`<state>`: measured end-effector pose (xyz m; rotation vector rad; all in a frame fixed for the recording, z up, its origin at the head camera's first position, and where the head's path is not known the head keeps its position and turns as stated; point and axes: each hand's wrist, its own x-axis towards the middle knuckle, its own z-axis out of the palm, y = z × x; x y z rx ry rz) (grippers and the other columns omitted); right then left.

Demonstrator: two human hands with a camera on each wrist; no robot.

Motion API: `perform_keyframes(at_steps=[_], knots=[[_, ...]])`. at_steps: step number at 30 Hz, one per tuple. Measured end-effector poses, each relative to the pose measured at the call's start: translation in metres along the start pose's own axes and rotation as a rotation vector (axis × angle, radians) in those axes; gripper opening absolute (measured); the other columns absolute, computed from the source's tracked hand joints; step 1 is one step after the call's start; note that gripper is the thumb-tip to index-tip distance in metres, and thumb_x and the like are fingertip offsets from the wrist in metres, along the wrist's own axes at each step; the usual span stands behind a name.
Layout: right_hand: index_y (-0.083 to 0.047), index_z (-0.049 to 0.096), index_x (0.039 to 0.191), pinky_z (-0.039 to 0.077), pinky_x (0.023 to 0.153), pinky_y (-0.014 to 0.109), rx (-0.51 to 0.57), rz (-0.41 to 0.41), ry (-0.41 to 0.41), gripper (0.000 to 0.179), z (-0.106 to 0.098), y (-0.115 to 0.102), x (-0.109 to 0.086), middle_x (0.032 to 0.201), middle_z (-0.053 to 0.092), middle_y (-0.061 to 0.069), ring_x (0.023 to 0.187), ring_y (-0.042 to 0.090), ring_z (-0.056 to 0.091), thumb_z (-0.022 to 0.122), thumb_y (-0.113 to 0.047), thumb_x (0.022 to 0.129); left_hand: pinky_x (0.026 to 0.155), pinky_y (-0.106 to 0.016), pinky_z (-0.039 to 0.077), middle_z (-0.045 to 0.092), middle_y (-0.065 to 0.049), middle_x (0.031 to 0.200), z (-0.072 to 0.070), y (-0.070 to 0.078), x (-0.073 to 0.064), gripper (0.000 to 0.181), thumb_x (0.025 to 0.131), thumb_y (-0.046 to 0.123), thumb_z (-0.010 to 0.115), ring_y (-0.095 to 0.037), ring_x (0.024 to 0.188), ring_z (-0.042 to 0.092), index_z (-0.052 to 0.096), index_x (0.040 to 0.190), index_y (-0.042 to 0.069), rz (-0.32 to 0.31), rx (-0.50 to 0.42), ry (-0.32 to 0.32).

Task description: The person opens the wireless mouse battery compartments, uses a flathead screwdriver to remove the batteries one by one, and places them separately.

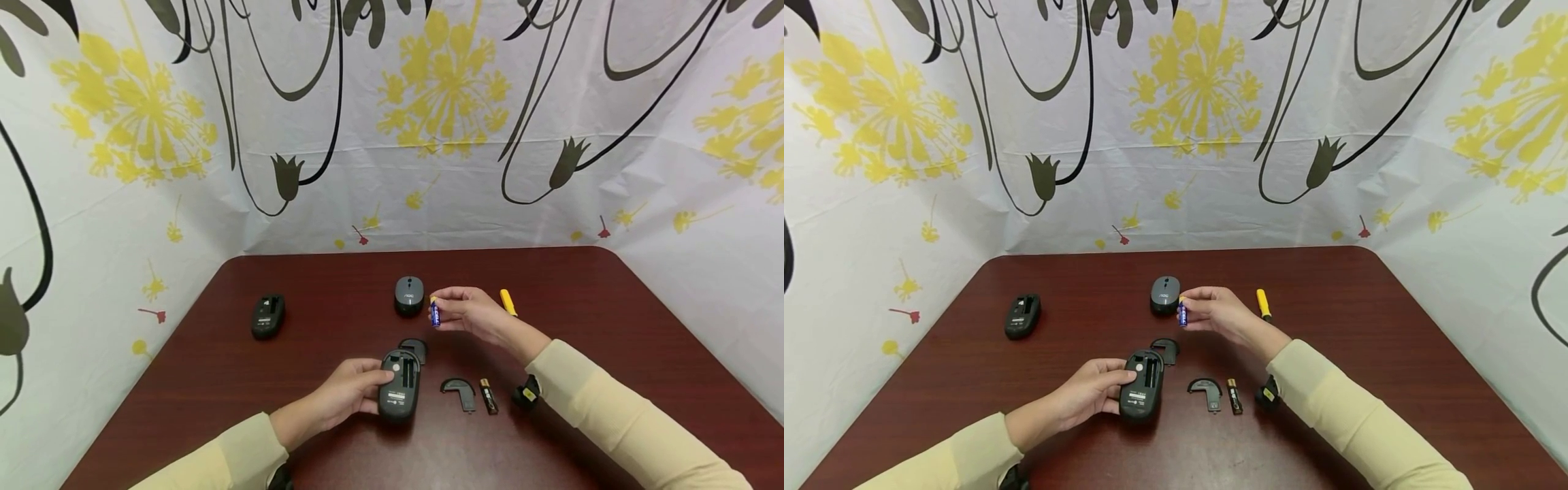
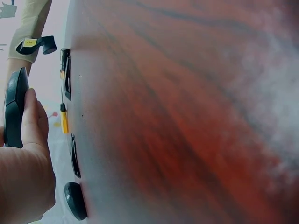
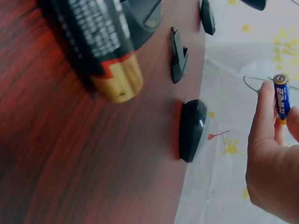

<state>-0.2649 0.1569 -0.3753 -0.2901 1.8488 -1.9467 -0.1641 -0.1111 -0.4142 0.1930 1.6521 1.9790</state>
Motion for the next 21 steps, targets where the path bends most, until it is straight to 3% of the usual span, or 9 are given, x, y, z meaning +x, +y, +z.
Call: perform_keyframes(at_steps=[10, 16, 21], knots=[[0.016, 0.048, 0.131, 0.055, 0.085, 0.04, -0.111, 0.084, 0.075, 0.041, -0.012, 0.012, 0.006, 0.102, 0.065, 0.013, 0.089, 0.019, 0.066, 0.055, -0.01, 0.1, 0.076, -0.042, 0.057, 0.066, -0.021, 0.108, -0.001, 0.0, -0.002, 0.045, 0.095, 0.013, 0.059, -0.028, 0.093, 0.068, 0.049, 0.129, -0.013, -0.004, -0.002, 0.009], [0.013, 0.055, 0.125, 0.057, 0.078, 0.035, -0.158, 0.152, 0.145, 0.034, -0.014, 0.02, 0.01, 0.102, 0.065, 0.013, 0.086, 0.017, 0.066, 0.057, -0.008, 0.098, 0.075, -0.041, 0.058, 0.067, -0.02, 0.105, -0.001, -0.001, -0.002, 0.043, 0.095, 0.013, 0.059, -0.027, 0.09, 0.068, 0.05, 0.128, -0.013, 0.006, 0.0, 0.003], [0.013, 0.058, 0.121, 0.058, 0.076, 0.035, -0.183, 0.188, 0.151, 0.03, -0.01, 0.024, 0.011, 0.102, 0.067, 0.012, 0.084, 0.017, 0.066, 0.057, -0.005, 0.098, 0.072, -0.039, 0.058, 0.068, -0.018, 0.102, -0.001, -0.002, -0.002, 0.042, 0.095, 0.014, 0.06, -0.026, 0.087, 0.068, 0.052, 0.125, -0.013, 0.011, 0.004, -0.002]])
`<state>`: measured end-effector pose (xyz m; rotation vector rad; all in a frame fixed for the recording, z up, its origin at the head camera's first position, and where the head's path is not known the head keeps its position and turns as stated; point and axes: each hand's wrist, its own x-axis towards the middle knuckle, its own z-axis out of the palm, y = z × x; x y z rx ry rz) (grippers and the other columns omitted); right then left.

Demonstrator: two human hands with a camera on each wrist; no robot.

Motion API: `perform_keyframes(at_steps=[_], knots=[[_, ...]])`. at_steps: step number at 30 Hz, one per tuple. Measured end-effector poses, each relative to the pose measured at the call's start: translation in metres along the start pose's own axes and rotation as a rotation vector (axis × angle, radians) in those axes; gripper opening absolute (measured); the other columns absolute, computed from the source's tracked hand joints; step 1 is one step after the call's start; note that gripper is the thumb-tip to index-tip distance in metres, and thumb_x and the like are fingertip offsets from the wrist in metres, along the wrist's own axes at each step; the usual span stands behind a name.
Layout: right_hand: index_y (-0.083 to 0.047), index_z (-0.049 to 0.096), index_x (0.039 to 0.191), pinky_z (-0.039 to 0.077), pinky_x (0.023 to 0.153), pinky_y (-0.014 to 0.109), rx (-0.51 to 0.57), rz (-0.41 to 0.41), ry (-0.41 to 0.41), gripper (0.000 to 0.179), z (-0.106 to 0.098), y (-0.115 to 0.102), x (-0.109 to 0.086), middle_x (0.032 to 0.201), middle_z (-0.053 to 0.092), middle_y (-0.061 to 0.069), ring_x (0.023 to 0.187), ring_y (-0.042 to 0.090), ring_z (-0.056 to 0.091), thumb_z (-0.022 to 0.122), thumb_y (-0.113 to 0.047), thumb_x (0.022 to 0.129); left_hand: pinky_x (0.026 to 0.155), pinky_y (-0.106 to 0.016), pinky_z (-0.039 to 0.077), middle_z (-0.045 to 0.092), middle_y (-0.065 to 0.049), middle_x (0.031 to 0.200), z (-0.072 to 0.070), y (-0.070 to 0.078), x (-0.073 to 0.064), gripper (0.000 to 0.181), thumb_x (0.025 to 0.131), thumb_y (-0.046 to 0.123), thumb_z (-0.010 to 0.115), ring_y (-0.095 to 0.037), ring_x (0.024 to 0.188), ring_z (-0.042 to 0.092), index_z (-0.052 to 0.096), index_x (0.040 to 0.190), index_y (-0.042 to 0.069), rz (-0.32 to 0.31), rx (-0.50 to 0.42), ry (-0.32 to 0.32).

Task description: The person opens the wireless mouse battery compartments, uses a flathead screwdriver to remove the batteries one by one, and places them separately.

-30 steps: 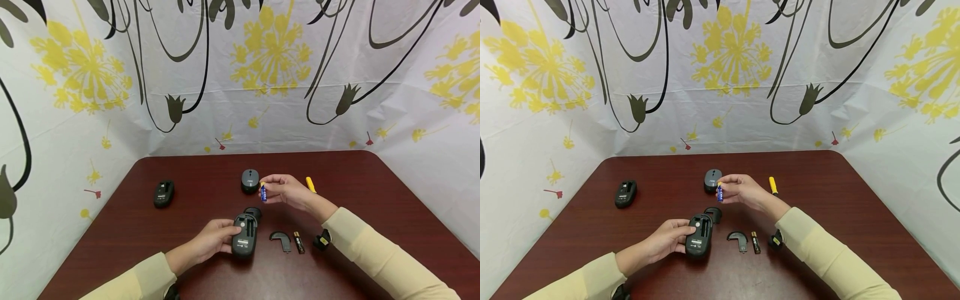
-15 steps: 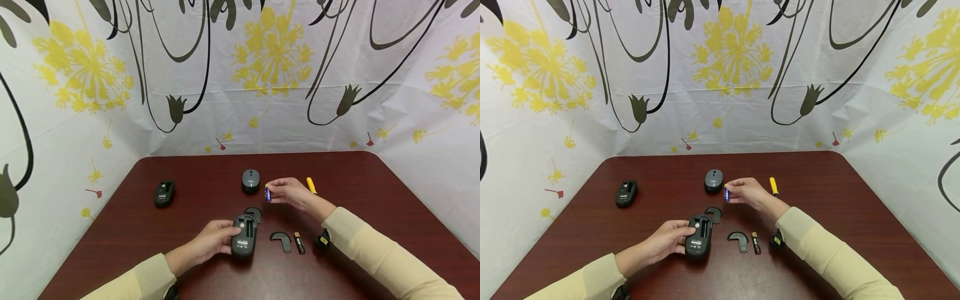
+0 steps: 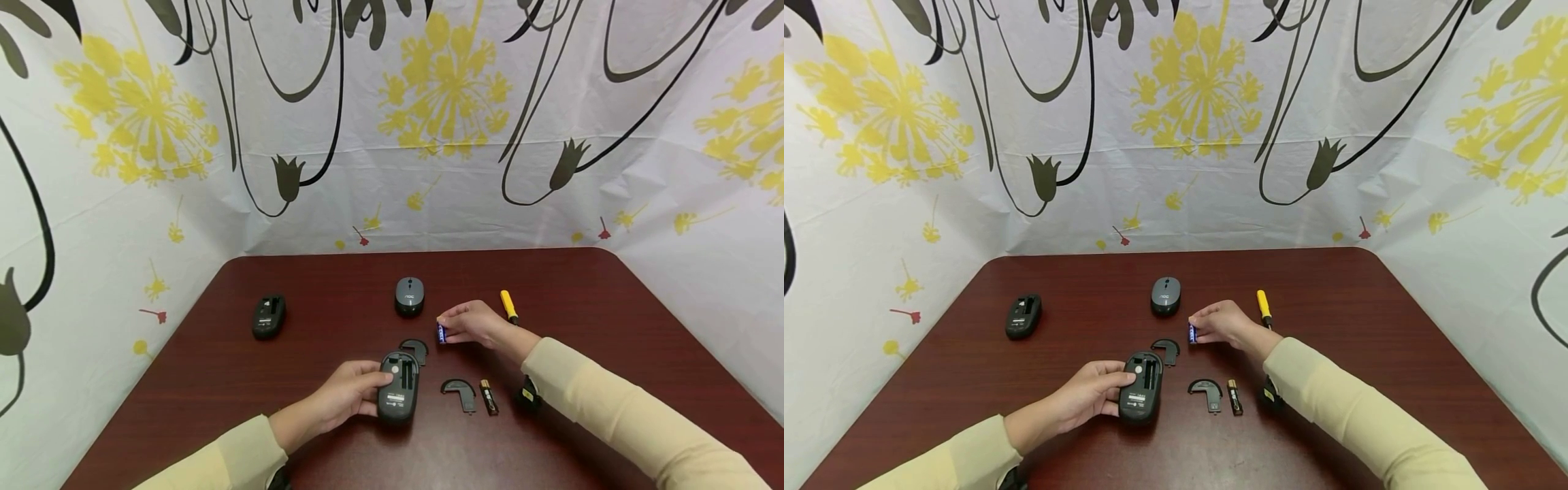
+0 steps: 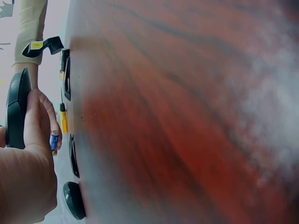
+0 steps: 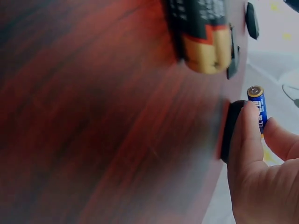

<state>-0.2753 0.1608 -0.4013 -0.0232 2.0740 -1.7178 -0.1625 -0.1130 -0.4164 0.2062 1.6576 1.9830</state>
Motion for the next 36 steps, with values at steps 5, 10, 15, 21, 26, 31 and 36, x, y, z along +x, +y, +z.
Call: perform_keyframes(at_steps=[5, 10, 15, 21, 26, 31, 36], knots=[[0.012, 0.06, 0.118, 0.058, 0.076, 0.035, -0.036, 0.022, -0.001, 0.028, 0.004, 0.004, 0.002, 0.1, 0.067, 0.013, 0.084, 0.017, 0.066, 0.059, -0.005, 0.097, 0.071, -0.038, 0.058, 0.068, -0.017, 0.1, 0.0, -0.001, 0.0, 0.04, 0.094, 0.014, 0.06, -0.026, 0.087, 0.068, 0.053, 0.123, -0.013, -0.01, 0.003, -0.005], [0.011, 0.064, 0.112, 0.058, 0.072, 0.035, -0.081, 0.036, 0.023, 0.024, 0.008, 0.006, 0.003, 0.095, 0.066, 0.014, 0.08, 0.019, 0.066, 0.062, -0.006, 0.095, 0.071, -0.038, 0.058, 0.068, -0.016, 0.097, 0.001, -0.002, 0.0, 0.039, 0.094, 0.014, 0.061, -0.025, 0.085, 0.068, 0.054, 0.121, -0.013, -0.017, 0.008, 0.008], [0.008, 0.067, 0.109, 0.059, 0.071, 0.037, -0.147, 0.032, 0.043, 0.022, 0.01, 0.007, 0.003, 0.098, 0.068, 0.013, 0.086, 0.023, 0.067, 0.063, -0.008, 0.094, 0.071, -0.038, 0.058, 0.069, -0.015, 0.096, 0.002, -0.003, 0.001, 0.037, 0.093, 0.013, 0.061, -0.025, 0.084, 0.068, 0.055, 0.119, -0.013, -0.032, 0.022, 0.018], [0.007, 0.069, 0.105, 0.058, 0.073, 0.04, -0.204, 0.004, 0.049, 0.02, 0.013, 0.007, 0.002, 0.102, 0.07, 0.012, 0.091, 0.026, 0.067, 0.065, -0.009, 0.093, 0.069, -0.036, 0.059, 0.069, -0.015, 0.095, 0.002, -0.003, 0.002, 0.034, 0.093, 0.013, 0.062, -0.024, 0.083, 0.068, 0.057, 0.116, -0.012, -0.064, 0.071, 0.027], [0.007, 0.071, 0.103, 0.058, 0.071, 0.039, -0.238, -0.01, 0.055, 0.019, 0.016, 0.006, 0.002, 0.095, 0.07, 0.011, 0.084, 0.023, 0.067, 0.067, -0.009, 0.092, 0.066, -0.035, 0.059, 0.07, -0.013, 0.092, 0.003, -0.003, 0.002, 0.033, 0.091, 0.014, 0.064, -0.021, 0.08, 0.068, 0.059, 0.113, -0.011, -0.079, 0.121, 0.042], [0.006, 0.072, 0.101, 0.059, 0.069, 0.037, -0.273, -0.027, 0.073, 0.018, 0.017, 0.006, 0.003, 0.09, 0.07, 0.01, 0.078, 0.02, 0.066, 0.068, -0.01, 0.091, 0.066, -0.036, 0.059, 0.07, -0.014, 0.092, 0.004, -0.004, 0.003, 0.032, 0.089, 0.012, 0.066, -0.022, 0.08, 0.068, 0.06, 0.111, -0.011, -0.081, 0.171, 0.06], [0.005, 0.073, 0.098, 0.059, 0.067, 0.036, -0.297, -0.046, 0.09, 0.017, 0.018, 0.008, 0.005, 0.09, 0.071, 0.009, 0.075, 0.019, 0.066, 0.07, -0.011, 0.09, 0.066, -0.037, 0.059, 0.07, -0.016, 0.093, 0.007, -0.006, 0.005, 0.033, 0.089, 0.011, 0.067, -0.024, 0.084, 0.069, 0.06, 0.111, -0.012, -0.085, 0.203, 0.068]])
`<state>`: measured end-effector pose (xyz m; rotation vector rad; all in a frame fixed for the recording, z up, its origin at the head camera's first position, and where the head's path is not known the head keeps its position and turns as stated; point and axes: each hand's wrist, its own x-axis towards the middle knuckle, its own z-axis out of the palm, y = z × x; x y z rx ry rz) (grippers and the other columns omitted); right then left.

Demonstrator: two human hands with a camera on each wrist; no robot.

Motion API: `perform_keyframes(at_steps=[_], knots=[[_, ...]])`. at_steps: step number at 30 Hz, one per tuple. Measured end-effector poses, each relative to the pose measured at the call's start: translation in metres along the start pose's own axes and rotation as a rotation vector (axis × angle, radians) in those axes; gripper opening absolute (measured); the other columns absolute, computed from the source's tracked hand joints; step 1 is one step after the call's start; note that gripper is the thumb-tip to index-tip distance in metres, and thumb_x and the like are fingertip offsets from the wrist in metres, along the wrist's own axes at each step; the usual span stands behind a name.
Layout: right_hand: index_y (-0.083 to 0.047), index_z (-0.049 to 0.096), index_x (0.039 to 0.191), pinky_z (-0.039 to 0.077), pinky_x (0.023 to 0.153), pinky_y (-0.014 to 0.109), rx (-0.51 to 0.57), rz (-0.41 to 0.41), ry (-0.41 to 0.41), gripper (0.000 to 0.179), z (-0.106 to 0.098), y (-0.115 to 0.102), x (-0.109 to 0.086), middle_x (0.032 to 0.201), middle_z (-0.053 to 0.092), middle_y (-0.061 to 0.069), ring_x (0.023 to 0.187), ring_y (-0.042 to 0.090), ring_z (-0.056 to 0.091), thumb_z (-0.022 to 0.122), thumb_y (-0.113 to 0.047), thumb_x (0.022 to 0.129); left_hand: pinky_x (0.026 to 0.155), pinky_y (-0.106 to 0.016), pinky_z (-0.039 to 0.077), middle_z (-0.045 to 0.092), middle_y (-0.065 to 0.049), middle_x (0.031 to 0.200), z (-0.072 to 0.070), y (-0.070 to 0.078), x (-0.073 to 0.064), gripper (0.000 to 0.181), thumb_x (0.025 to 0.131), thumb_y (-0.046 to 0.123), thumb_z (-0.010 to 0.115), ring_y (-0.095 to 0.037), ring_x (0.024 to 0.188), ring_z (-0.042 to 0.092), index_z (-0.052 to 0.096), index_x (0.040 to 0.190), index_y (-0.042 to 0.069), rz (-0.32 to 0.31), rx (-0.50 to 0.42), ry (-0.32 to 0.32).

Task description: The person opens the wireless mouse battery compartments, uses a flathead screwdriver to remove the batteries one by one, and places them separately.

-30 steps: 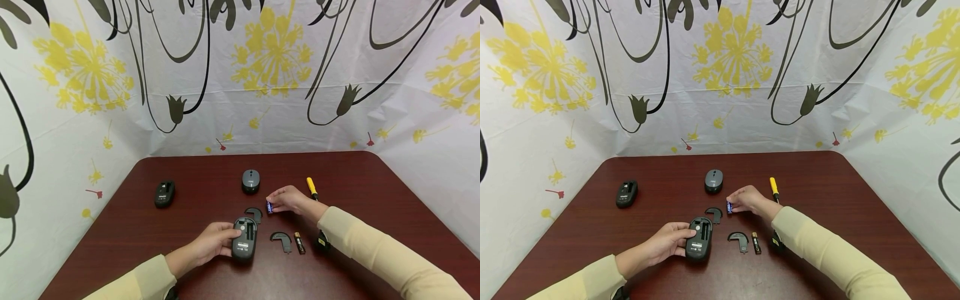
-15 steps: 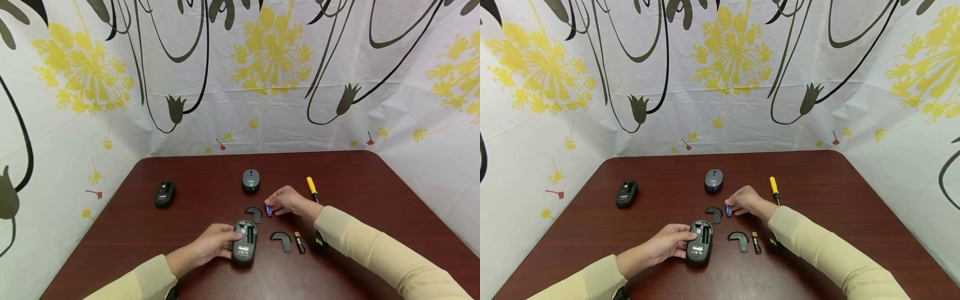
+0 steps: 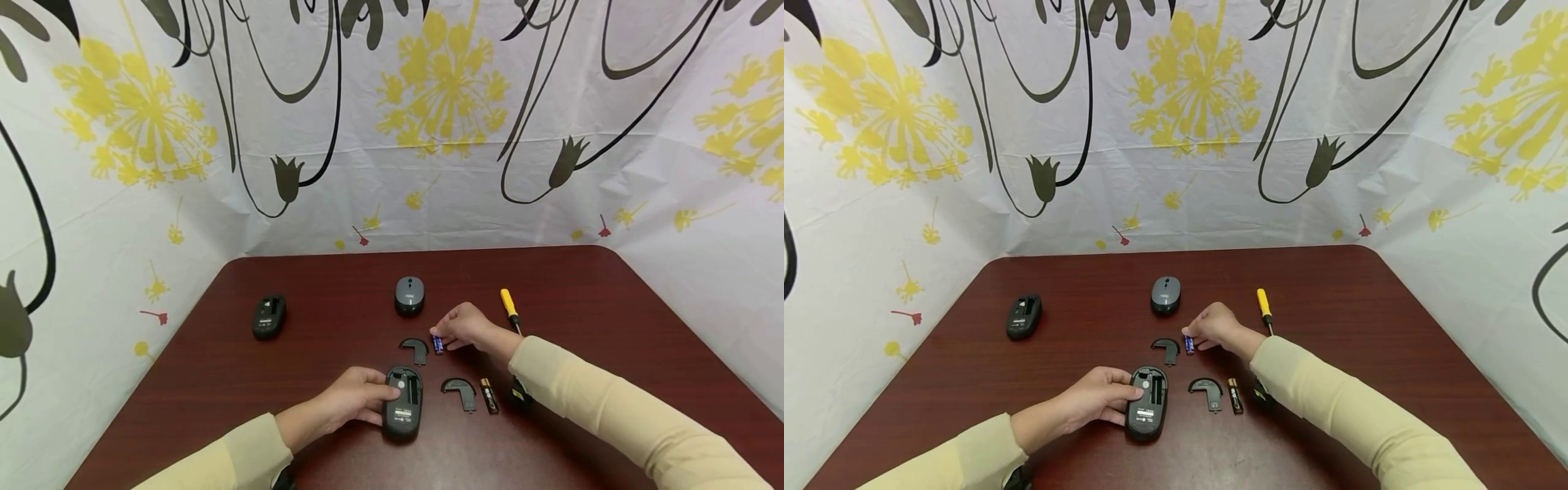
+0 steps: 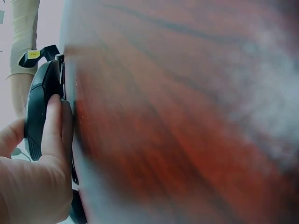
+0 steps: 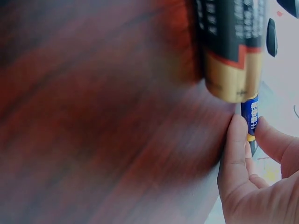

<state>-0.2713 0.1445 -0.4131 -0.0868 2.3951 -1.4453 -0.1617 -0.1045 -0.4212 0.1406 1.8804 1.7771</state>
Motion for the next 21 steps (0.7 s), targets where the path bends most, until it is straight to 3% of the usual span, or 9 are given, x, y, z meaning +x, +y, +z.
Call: perform_keyframes(at_steps=[8, 15, 21], knots=[[0.004, 0.073, 0.092, 0.059, 0.066, 0.036, -0.024, -0.043, 0.02, 0.014, 0.0018, 0.0011, -0.0011, 0.096, 0.071, 0.01, 0.072, 0.019, 0.066, 0.071, -0.009, 0.089, 0.063, -0.036, 0.059, 0.07, -0.016, 0.088, 0.0032, 0.0024, 0.0028, 0.031, 0.089, 0.01, 0.069, -0.024, 0.08, 0.069, 0.062, 0.108, -0.012, -0.026, 0.066, 0.049], [0.003, 0.073, 0.088, 0.059, 0.064, 0.036, -0.045, -0.062, 0.028, 0.014, 0.0019, 0.0022, -0.0005, 0.091, 0.071, 0.009, 0.069, 0.019, 0.066, 0.072, -0.01, 0.088, 0.063, -0.037, 0.059, 0.069, -0.014, 0.087, 0.0042, 0.0053, 0.0045, 0.037, 0.088, 0.012, 0.072, -0.023, 0.077, 0.069, 0.06, 0.112, -0.014, -0.037, 0.131, 0.085], [0.004, 0.073, 0.087, 0.059, 0.064, 0.036, -0.043, -0.065, 0.02, 0.014, 0.0011, 0.003, -0.0007, 0.09, 0.07, 0.008, 0.069, 0.019, 0.065, 0.072, -0.01, 0.088, 0.062, -0.038, 0.059, 0.069, -0.014, 0.087, 0.0033, 0.0066, 0.0046, 0.038, 0.088, 0.011, 0.072, -0.024, 0.077, 0.069, 0.059, 0.113, -0.015, -0.037, 0.13, 0.074]])
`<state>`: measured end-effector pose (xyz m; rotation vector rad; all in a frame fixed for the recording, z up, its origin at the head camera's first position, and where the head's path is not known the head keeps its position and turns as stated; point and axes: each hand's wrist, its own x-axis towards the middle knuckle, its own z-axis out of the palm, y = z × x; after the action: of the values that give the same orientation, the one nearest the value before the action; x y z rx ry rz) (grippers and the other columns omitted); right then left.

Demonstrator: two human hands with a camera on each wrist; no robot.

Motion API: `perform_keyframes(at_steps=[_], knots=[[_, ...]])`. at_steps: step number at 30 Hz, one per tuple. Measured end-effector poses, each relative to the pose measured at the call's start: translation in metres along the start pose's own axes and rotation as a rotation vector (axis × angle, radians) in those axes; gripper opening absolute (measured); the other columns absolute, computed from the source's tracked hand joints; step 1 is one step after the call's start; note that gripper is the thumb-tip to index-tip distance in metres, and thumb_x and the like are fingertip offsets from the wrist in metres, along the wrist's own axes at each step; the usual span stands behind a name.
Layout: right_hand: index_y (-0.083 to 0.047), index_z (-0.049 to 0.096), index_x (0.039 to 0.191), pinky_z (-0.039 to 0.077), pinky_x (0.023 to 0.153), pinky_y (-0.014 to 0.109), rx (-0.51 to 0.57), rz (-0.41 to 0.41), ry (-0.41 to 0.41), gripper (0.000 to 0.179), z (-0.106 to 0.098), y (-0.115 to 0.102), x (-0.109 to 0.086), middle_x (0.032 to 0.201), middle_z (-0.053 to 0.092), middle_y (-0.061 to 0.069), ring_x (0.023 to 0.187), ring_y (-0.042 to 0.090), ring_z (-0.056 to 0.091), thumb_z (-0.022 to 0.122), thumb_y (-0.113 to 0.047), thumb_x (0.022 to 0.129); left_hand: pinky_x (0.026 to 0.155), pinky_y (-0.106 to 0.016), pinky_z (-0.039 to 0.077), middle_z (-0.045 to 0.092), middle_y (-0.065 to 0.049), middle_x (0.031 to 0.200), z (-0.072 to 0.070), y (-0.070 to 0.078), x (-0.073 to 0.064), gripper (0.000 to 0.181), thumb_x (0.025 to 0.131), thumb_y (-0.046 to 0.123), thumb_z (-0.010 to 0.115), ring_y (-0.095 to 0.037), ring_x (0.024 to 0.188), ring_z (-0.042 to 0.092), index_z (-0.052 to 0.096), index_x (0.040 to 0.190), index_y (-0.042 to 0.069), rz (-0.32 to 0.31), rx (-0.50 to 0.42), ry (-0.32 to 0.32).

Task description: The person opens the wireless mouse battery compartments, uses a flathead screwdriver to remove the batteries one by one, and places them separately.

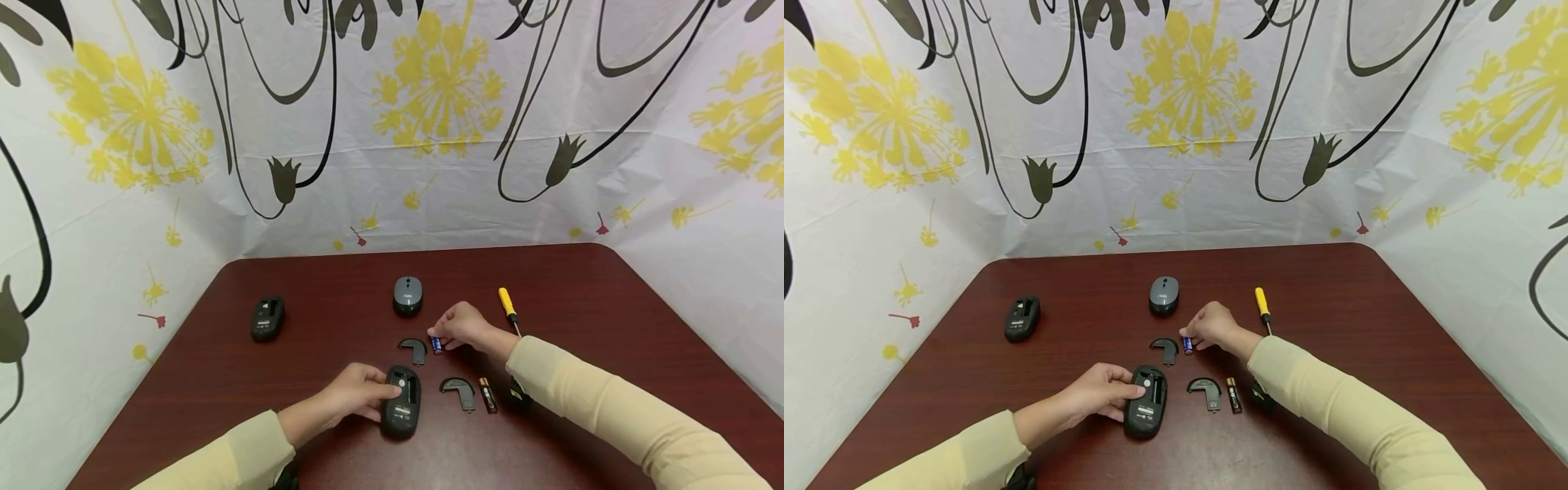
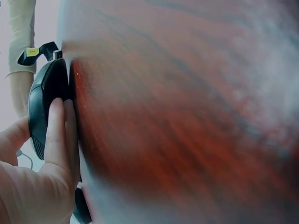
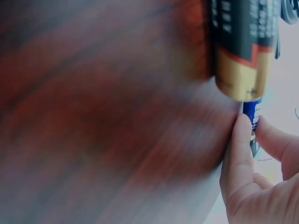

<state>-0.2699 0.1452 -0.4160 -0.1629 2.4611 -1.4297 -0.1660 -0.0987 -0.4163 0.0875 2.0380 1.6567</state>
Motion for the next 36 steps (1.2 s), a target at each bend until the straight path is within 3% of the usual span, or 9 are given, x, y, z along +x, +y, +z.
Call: perform_keyframes(at_steps=[9, 17, 36], knots=[[0.003, 0.073, 0.089, 0.059, 0.065, 0.037, -0.002, 0.014, 0.006, 0.013, 0.0, 0.0, 0.0, 0.086, 0.07, 0.008, 0.07, 0.019, 0.066, 0.072, -0.009, 0.088, 0.057, -0.037, 0.059, 0.069, -0.014, 0.08, -0.003, -0.002, 0.001, 0.032, 0.088, 0.013, 0.073, -0.023, 0.065, 0.069, 0.063, 0.108, -0.011, 0.007, 0.012, -0.028], [0.005, 0.072, 0.092, 0.059, 0.065, 0.036, 0.008, 0.025, -0.01, 0.015, -0.002, -0.002, -0.001, 0.084, 0.069, 0.01, 0.073, 0.02, 0.067, 0.072, -0.01, 0.089, 0.053, -0.035, 0.058, 0.068, -0.014, 0.079, -0.006, -0.003, -0.001, 0.039, 0.087, 0.014, 0.074, -0.018, 0.056, 0.065, 0.059, 0.111, -0.013, 0.022, 0.05, -0.004], [0.009, 0.069, 0.104, 0.059, 0.067, 0.037, 0.069, 0.044, -0.051, 0.022, -0.006, 0.002, 0.0, 0.088, 0.071, 0.012, 0.079, 0.022, 0.068, 0.071, -0.006, 0.088, 0.05, -0.035, 0.057, 0.067, -0.013, 0.078, -0.01, -0.006, 0.001, 0.038, 0.086, 0.014, 0.075, -0.021, 0.056, 0.066, 0.059, 0.11, -0.012, 0.054, 0.083, -0.004]])
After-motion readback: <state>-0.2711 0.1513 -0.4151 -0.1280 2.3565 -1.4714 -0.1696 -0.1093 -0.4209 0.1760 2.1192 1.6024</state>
